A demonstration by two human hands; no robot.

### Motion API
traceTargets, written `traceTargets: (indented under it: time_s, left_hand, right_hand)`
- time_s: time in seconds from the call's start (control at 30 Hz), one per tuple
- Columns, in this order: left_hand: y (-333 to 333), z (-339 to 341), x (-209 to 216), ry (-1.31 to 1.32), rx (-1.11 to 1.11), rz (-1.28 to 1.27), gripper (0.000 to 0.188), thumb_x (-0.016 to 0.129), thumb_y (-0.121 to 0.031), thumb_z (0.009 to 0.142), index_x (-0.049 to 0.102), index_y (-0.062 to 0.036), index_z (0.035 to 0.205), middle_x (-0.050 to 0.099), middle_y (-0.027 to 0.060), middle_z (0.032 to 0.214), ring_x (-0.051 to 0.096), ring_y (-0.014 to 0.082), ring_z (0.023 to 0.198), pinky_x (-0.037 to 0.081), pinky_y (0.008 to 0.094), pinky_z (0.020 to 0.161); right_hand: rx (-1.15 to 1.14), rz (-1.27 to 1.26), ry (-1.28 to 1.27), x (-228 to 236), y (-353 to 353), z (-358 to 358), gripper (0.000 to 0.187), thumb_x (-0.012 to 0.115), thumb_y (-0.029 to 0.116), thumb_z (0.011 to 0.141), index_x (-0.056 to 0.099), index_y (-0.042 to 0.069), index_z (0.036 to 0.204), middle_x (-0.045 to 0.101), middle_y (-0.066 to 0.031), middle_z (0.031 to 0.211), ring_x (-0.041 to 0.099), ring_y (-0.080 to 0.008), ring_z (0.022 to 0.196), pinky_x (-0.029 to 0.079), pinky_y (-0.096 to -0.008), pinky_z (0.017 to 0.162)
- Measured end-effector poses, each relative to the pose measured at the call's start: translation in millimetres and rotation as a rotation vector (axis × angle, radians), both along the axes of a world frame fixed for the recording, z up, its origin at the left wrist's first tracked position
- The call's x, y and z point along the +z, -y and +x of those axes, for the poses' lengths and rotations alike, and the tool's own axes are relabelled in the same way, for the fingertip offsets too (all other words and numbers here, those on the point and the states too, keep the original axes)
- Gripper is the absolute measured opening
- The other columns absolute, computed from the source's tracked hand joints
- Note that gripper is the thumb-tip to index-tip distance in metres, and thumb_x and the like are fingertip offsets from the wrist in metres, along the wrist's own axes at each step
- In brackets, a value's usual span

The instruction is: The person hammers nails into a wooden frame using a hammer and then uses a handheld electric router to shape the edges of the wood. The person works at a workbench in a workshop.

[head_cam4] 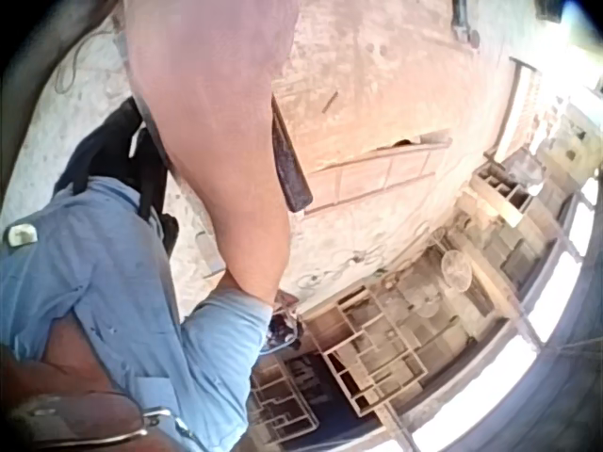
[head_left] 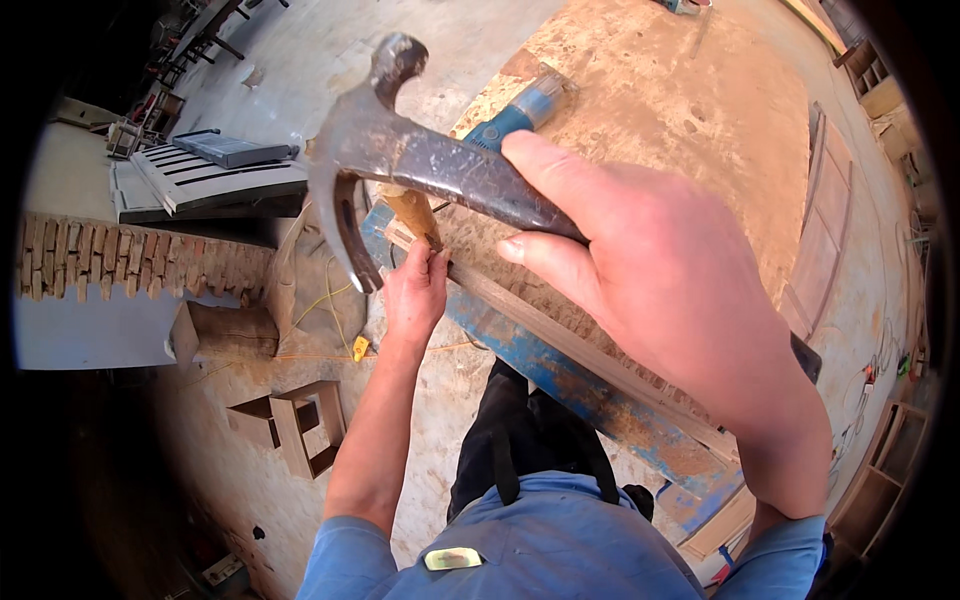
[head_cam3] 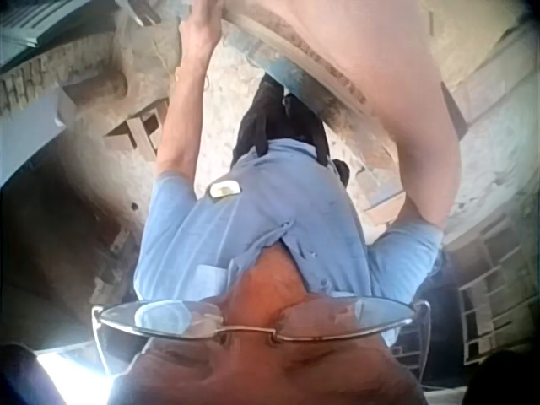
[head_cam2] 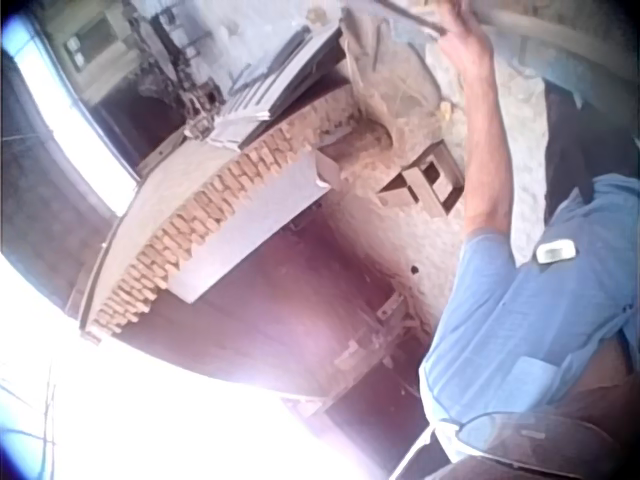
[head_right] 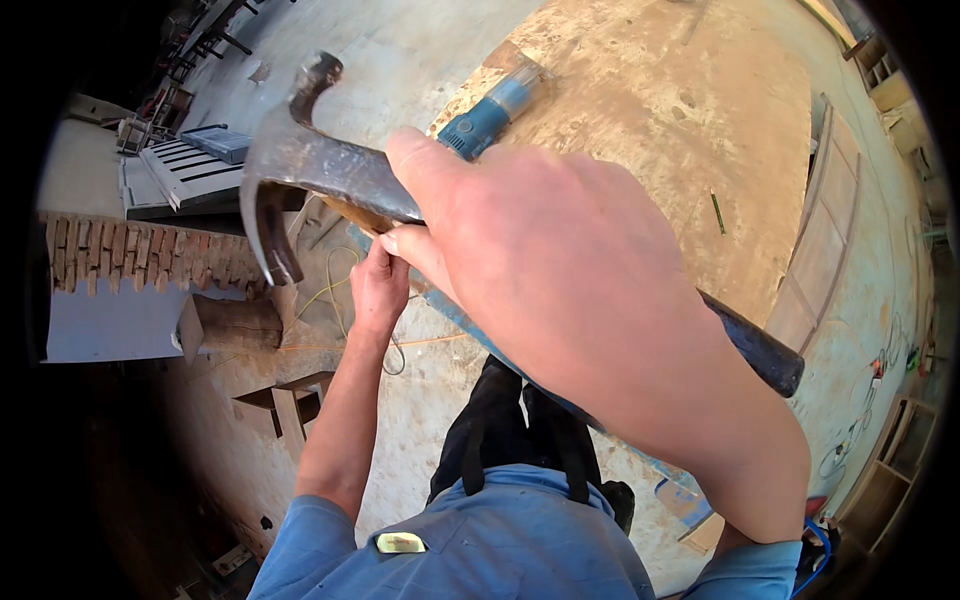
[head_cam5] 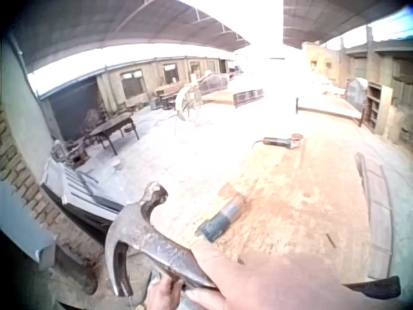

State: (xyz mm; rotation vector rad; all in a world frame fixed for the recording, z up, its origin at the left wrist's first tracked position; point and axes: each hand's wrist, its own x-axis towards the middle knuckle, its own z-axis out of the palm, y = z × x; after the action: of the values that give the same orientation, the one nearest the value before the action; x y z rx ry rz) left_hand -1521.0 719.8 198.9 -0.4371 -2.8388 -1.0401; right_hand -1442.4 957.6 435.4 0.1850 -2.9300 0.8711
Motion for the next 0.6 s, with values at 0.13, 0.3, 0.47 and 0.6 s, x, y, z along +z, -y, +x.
traceTargets:
  time_s: [0.13, 0.3, 0.47, 0.6]
  left_hand:
    - [-0.8, -5.3, -10.7, -0.069, -0.036, 0.017, 0.017, 0.067, -0.018, 0.093, 0.053, -0.0095, 0.096, 0.067, 0.0196, 0.077, 0.065, 0.0451, 0.073, 0.049, 0.0521, 0.060]
    - [13.4, -10.5, -16.8, -0.038, -0.042, 0.029, 0.013, 0.068, -0.016, 0.093, 0.059, -0.0105, 0.099, 0.068, 0.0179, 0.079, 0.067, 0.0416, 0.074, 0.052, 0.0475, 0.062]
    - [18.1, -31.7, -8.9, 0.097, -0.014, 0.361, 0.012, 0.067, -0.012, 0.097, 0.067, -0.0077, 0.108, 0.076, 0.0074, 0.093, 0.073, 0.0170, 0.085, 0.056, 0.0324, 0.079]
    - [-6.3, -46.0, 15.4, 0.278, -0.083, 0.816, 0.011, 0.063, -0.011, 0.101, 0.063, -0.0039, 0.109, 0.075, 0.0095, 0.105, 0.066, 0.0121, 0.094, 0.053, 0.0292, 0.083]
  right_hand:
    - [-0.045, -0.092, -0.057, -11.7, 0.1, 4.4, 0.042, 0.073, 0.021, 0.089, 0.060, 0.006, 0.126, 0.066, -0.0197, 0.085, 0.064, -0.0398, 0.078, 0.050, -0.0463, 0.069]
    - [-0.047, -0.081, 0.109, -14.3, -13.4, 9.2, 0.040, 0.071, 0.020, 0.090, 0.060, 0.003, 0.124, 0.063, -0.0221, 0.087, 0.060, -0.0399, 0.075, 0.049, -0.0423, 0.068]
    - [-0.371, -0.435, 0.146, -41.1, -33.7, 66.8, 0.041, 0.069, 0.014, 0.089, 0.060, 0.003, 0.127, 0.063, -0.0148, 0.085, 0.063, -0.0280, 0.078, 0.050, -0.0373, 0.073]
    - [-0.727, -0.515, 0.205, -79.8, -47.0, 152.7, 0.047, 0.067, 0.000, 0.084, 0.059, 0.001, 0.131, 0.058, -0.0040, 0.084, 0.055, -0.0134, 0.074, 0.046, -0.0284, 0.070]
